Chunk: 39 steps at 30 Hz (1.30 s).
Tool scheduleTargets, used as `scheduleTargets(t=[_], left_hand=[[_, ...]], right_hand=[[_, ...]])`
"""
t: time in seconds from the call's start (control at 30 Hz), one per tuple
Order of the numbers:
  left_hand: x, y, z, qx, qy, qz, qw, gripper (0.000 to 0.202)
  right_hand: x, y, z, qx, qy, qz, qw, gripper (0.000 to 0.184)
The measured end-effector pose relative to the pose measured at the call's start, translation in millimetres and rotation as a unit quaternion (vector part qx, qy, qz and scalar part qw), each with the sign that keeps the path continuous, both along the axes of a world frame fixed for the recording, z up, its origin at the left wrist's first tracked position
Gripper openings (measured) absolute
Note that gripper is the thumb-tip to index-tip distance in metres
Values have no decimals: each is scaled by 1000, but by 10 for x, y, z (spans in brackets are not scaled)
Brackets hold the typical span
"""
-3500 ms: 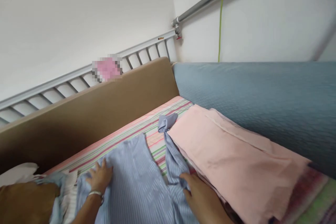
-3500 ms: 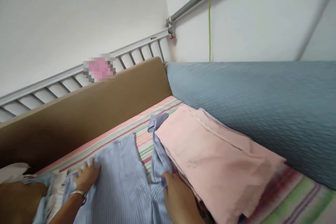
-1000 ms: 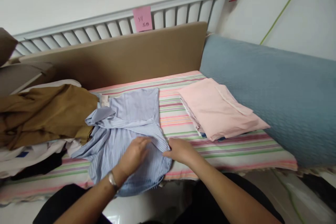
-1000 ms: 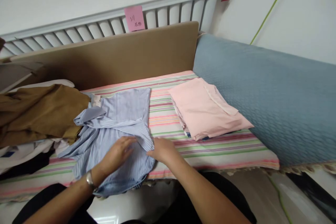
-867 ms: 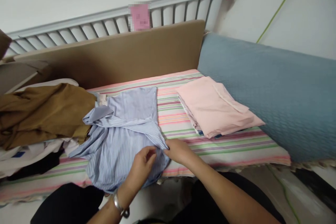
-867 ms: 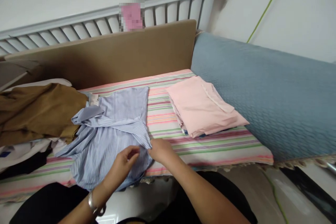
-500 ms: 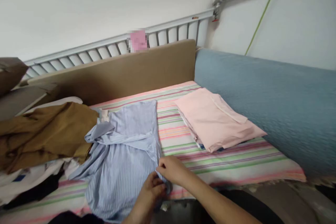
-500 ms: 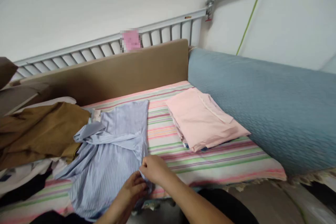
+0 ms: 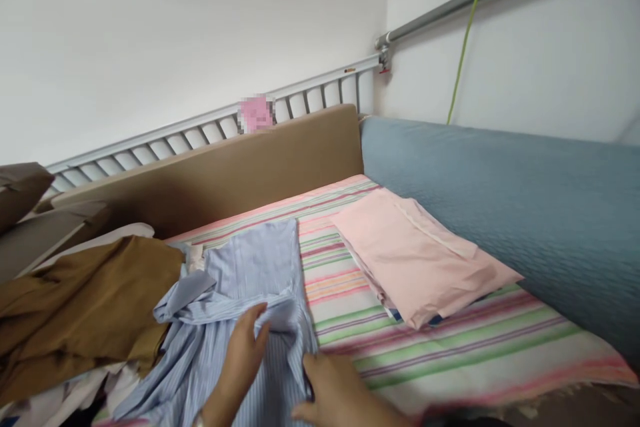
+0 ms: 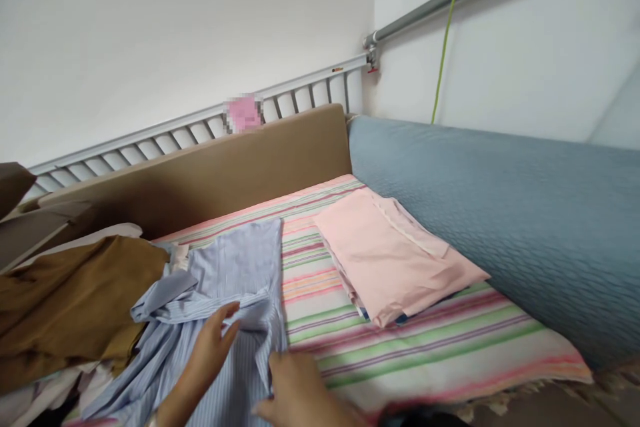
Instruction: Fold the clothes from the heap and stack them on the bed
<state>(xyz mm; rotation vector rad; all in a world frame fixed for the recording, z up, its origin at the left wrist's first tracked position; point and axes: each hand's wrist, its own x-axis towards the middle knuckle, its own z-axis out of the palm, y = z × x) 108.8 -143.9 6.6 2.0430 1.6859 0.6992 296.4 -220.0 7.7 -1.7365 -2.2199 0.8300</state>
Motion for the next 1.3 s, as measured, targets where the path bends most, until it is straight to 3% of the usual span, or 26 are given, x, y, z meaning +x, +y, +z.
scheduleTargets(t=[0.07,0.13,0.23,0.3,0.5,0.7,1.0,1.2,1.3], left_hand=[[-11,319,43,15,148,-25,989,42],[12,551,40,-3,245,-30,969,41],[37,709,36,-31,276,-36,960,20],[20,717,76,-40,278,-44,959,13],[-246,607,264,-39,254,-25,966,23],[-519,618,121,-99,292,-4,951,21],[-435,679,227,-126,359,-20,924,22],[-418,688,268,-155,395,-39,905,22],[-279,837,370,-115,365,-44,923,35]], right_hand=[[-88,16,22,-23,-64,17,998,48],[-157,61,32,-35,-108,29,993,36],[-176,141,39,-18,-112,31,993,35],[-148,177,47,-6,-111,32,993,32],[-111,182,39,31,-77,45,996,26],[-191,177,-7,11,-94,62,994,28],[-229,169,53,31,-64,66,995,27],[-196,229,-207,-42,7,147,988,25],[-67,276,-301,-58,98,153,982,24]])
